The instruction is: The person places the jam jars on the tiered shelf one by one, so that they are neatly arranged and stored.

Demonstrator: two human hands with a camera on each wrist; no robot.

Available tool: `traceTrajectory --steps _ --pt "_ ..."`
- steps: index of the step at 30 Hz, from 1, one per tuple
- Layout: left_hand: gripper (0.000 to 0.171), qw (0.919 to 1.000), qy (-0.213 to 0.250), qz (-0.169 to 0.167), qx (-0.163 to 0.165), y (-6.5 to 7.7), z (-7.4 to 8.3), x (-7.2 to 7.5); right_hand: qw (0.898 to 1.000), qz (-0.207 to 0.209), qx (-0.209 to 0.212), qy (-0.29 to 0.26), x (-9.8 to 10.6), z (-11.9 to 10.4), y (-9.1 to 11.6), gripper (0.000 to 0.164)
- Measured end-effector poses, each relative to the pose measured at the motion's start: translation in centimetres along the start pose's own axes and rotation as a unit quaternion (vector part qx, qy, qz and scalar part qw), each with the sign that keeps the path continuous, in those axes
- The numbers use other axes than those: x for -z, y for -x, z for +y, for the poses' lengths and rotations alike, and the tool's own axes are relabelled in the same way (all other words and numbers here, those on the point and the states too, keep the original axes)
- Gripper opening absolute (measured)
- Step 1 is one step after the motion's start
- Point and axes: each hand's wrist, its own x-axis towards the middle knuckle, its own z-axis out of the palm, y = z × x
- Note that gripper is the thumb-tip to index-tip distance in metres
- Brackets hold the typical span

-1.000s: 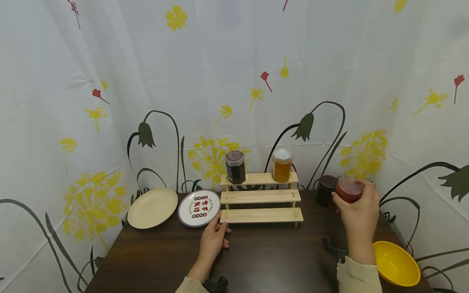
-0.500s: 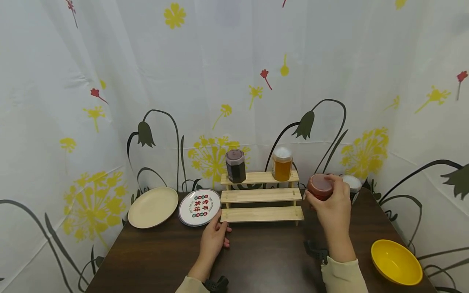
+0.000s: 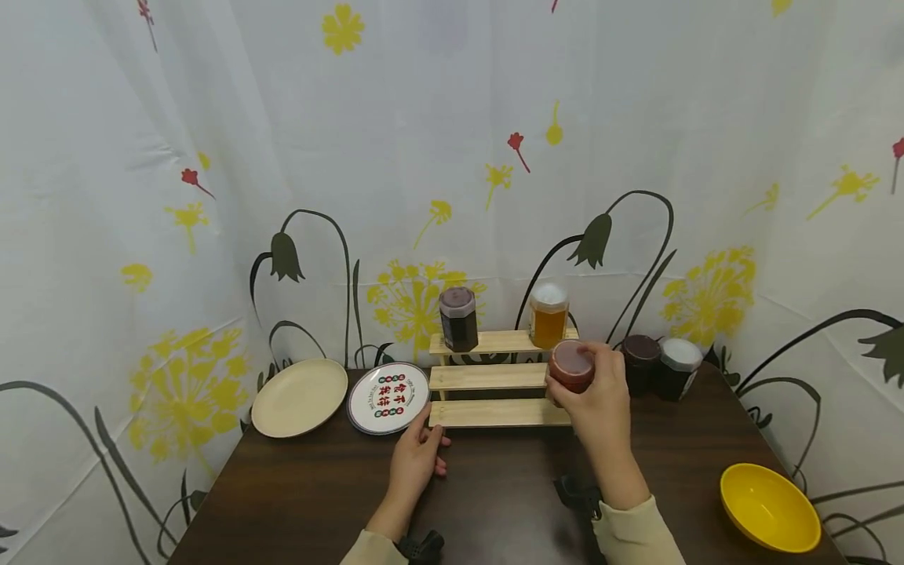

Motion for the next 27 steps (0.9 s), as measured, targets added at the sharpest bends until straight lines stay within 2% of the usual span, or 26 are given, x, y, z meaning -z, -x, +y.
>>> traceTrajectory --steps 5,10,19,23,27 --pt "0.058 0.9999 0.003 -0.006 -0.008 0.0 0.0 -0.3 0.999 -0.01 0.011 -0.033 -2.0 -1.1 0.6 0.076" --pt "0.057 0.9999 0.008 0.002 -0.007 -0.1 0.1 -0.2 0.997 -0.02 0.024 -0.071 -4.9 -2.2 0.7 0.075" --pt "0.059 0.9999 0.006 -0.003 -0.015 -0.5 0.3 0.2 0.989 -0.026 0.012 -0.143 -9.9 -3.2 0.7 0.074" --pt "0.06 0.9999 0.006 -0.006 -0.007 -0.2 0.0 0.2 0.989 -0.033 0.006 -0.146 -11.6 -3.3 1.0 0.075" --pt "0.059 1.0 0.006 -0.008 -0.002 -0.3 0.0 0.1 0.99 -0.046 0.005 -0.133 -12.9 -3.5 0.7 0.083"
